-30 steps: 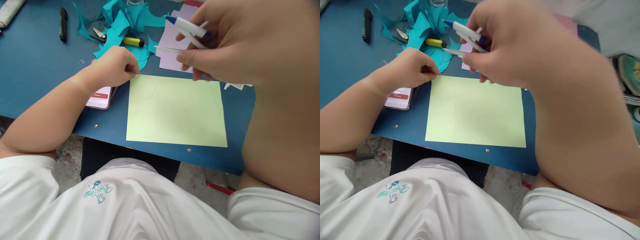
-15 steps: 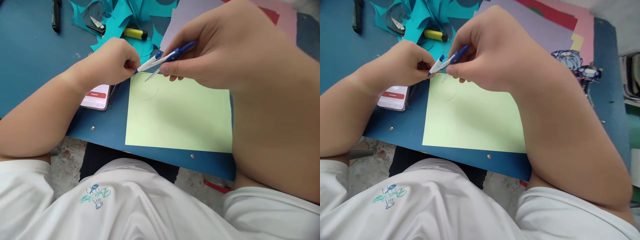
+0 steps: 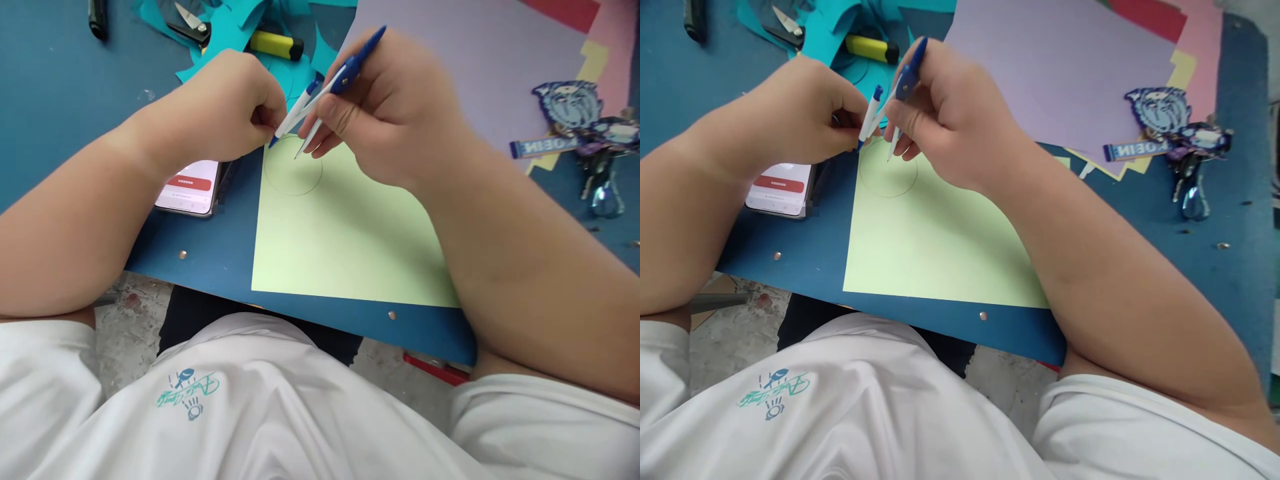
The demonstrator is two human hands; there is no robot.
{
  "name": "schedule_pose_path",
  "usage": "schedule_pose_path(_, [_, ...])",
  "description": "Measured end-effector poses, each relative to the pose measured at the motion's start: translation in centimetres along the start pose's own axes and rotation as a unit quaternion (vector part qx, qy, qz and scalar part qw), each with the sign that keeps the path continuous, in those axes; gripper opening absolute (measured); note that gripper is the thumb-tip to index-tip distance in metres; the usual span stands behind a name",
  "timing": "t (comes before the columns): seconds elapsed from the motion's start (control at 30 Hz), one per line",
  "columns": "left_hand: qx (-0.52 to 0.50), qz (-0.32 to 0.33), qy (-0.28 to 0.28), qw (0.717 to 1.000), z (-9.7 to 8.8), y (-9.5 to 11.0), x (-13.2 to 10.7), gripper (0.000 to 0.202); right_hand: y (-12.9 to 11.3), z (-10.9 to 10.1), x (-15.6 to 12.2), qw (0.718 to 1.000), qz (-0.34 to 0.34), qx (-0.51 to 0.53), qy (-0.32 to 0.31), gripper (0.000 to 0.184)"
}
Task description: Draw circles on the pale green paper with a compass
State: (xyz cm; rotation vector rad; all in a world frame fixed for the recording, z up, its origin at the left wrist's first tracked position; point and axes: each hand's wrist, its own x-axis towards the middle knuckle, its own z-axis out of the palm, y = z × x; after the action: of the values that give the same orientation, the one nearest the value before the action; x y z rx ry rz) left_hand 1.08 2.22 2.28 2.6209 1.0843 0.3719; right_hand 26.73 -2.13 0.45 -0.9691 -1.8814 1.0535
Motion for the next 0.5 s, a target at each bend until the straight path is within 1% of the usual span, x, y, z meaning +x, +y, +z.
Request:
schedule_pose_path(0.1, [0.001,-0.008,-0.002,1.000,-0.1,0.2,0.0,0.039,0.8,0.5,-0.2,1.000,0.011,0.025,0.000,0.063])
schedule_pose_path(0.2, [0.006,-0.020,-0.007,1.000,-0.2,0.3,-0.1,0.043,1.5,0.8,-0.3,0.998,0.019,0.054,0.018,0.075])
schedule_pose_path(0.3, [0.019,-0.015,-0.001,1.000,-0.1,0.2,-0.1,0.043,1.9,0.8,-0.2,0.999,0.021,0.039,0.007,0.081])
schedule_pose_path(0.33, [0.023,-0.012,0.000,1.000,0.0,0.1,-0.1,0.044,2.0,0.8,-0.2,0.999,0.015,0.028,0.005,0.078])
schedule_pose_path(0.43, [0.031,-0.011,-0.003,0.999,0.0,0.0,0.0,0.047,1.9,0.9,-0.1,1.000,0.010,0.000,0.006,0.060])
schedule_pose_path(0.5, [0.034,-0.010,-0.004,0.999,0.0,0.1,0.0,0.046,1.7,1.0,-0.1,1.000,0.012,-0.005,0.005,0.053])
